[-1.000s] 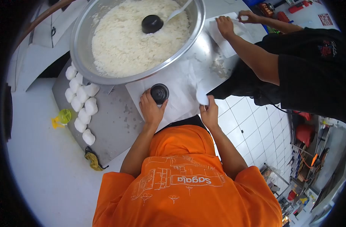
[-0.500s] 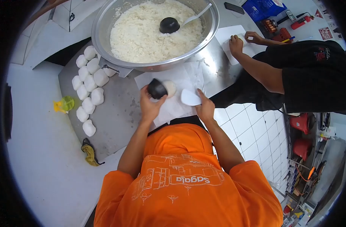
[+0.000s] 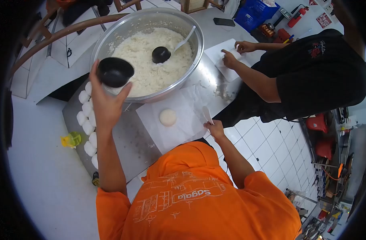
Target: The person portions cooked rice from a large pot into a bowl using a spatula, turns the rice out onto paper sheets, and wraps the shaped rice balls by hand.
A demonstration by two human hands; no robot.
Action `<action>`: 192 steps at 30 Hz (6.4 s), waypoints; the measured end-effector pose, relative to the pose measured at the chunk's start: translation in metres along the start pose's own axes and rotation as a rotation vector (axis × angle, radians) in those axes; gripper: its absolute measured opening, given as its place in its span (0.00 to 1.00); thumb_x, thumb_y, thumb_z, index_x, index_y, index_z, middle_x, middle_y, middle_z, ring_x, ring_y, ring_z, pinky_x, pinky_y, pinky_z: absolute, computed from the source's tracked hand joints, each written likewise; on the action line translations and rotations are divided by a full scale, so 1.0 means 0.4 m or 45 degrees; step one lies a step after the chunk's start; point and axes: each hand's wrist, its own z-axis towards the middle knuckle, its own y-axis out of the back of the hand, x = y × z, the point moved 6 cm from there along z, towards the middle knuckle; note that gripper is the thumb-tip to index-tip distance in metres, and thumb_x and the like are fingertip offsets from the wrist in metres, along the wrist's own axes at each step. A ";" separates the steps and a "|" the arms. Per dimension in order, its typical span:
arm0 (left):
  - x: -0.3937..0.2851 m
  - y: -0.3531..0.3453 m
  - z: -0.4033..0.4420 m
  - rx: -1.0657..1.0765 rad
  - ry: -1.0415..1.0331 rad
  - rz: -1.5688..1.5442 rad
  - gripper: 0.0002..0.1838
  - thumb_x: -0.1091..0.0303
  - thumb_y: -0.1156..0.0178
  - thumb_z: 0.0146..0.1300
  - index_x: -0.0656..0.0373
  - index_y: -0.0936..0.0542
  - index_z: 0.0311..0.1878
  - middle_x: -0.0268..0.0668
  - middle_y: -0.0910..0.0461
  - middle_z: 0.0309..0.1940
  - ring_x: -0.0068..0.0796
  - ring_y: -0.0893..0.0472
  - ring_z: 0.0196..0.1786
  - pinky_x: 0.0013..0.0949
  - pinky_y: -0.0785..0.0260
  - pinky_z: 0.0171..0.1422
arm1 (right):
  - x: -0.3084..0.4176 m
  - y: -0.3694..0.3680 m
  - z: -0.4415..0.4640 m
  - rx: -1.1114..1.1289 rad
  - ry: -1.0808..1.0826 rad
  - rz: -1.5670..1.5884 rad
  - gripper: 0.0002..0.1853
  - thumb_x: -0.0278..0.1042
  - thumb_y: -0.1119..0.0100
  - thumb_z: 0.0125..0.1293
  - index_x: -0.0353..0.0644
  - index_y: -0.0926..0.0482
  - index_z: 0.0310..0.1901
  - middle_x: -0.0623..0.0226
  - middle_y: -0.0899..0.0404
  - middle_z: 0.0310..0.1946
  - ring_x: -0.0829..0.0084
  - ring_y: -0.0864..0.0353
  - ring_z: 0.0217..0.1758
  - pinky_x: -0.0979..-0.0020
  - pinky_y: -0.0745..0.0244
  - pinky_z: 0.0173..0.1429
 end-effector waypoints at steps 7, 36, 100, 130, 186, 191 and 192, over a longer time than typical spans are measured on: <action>0.255 -0.037 -0.407 -0.369 0.334 -0.067 0.17 0.72 0.35 0.68 0.68 0.26 0.55 0.45 0.22 0.42 0.39 0.23 0.47 0.39 0.31 0.56 | 0.023 0.006 0.055 0.192 -0.112 -0.071 0.19 0.42 0.25 0.60 0.34 0.11 0.45 0.70 0.19 0.29 0.78 0.27 0.27 0.69 0.33 0.28; 0.600 -0.114 -0.708 -0.239 0.959 0.336 0.13 0.64 0.30 0.68 0.66 0.16 0.36 0.52 0.15 0.29 0.47 0.16 0.30 0.43 0.27 0.38 | 0.126 -0.005 0.280 0.074 0.314 -0.550 0.15 0.33 0.35 0.60 0.28 0.12 0.41 0.50 0.13 0.29 0.62 0.13 0.34 0.59 0.22 0.44; 0.383 0.487 -0.089 -0.256 0.807 -0.190 0.60 0.73 0.22 0.36 0.54 0.37 0.79 0.39 0.24 0.62 0.38 0.21 0.65 0.40 0.26 0.74 | 1.235 -0.781 0.194 0.455 1.739 -2.126 0.08 0.31 0.45 0.72 0.42 0.15 0.39 0.58 0.11 0.35 0.56 0.09 0.41 0.56 0.13 0.45; 0.657 -0.371 0.350 1.481 -0.205 0.933 0.27 0.80 0.30 0.52 0.66 0.24 0.58 0.52 0.20 0.56 0.55 0.18 0.60 0.46 0.22 0.64 | 1.110 -0.414 0.077 0.781 1.361 -2.153 0.06 0.26 0.36 0.57 0.38 0.10 0.32 0.53 0.10 0.32 0.55 0.08 0.39 0.57 0.15 0.42; 0.160 -0.048 0.252 0.382 0.196 -0.170 0.79 0.79 0.21 0.46 0.61 0.78 0.83 0.53 0.21 0.61 0.44 0.17 0.61 0.39 0.25 0.68 | 1.112 -0.312 -0.146 0.746 1.220 -0.189 0.19 0.33 0.48 0.80 0.30 0.20 0.64 0.37 0.14 0.43 0.46 0.13 0.45 0.60 0.22 0.56; 0.185 -0.037 0.241 0.512 0.285 -0.036 0.80 0.79 0.21 0.46 0.59 0.82 0.82 0.56 0.21 0.61 0.47 0.17 0.61 0.40 0.26 0.69 | 1.120 -0.276 -0.132 0.827 1.166 -0.251 0.18 0.34 0.47 0.79 0.33 0.17 0.62 0.38 0.15 0.40 0.45 0.13 0.46 0.56 0.21 0.55; 0.212 -0.039 0.232 0.538 0.275 0.004 0.81 0.79 0.20 0.46 0.58 0.83 0.81 0.56 0.21 0.62 0.48 0.17 0.61 0.40 0.26 0.70 | 1.132 -0.267 -0.133 0.754 1.206 -0.367 0.18 0.35 0.47 0.79 0.34 0.17 0.61 0.38 0.15 0.40 0.44 0.13 0.46 0.55 0.21 0.54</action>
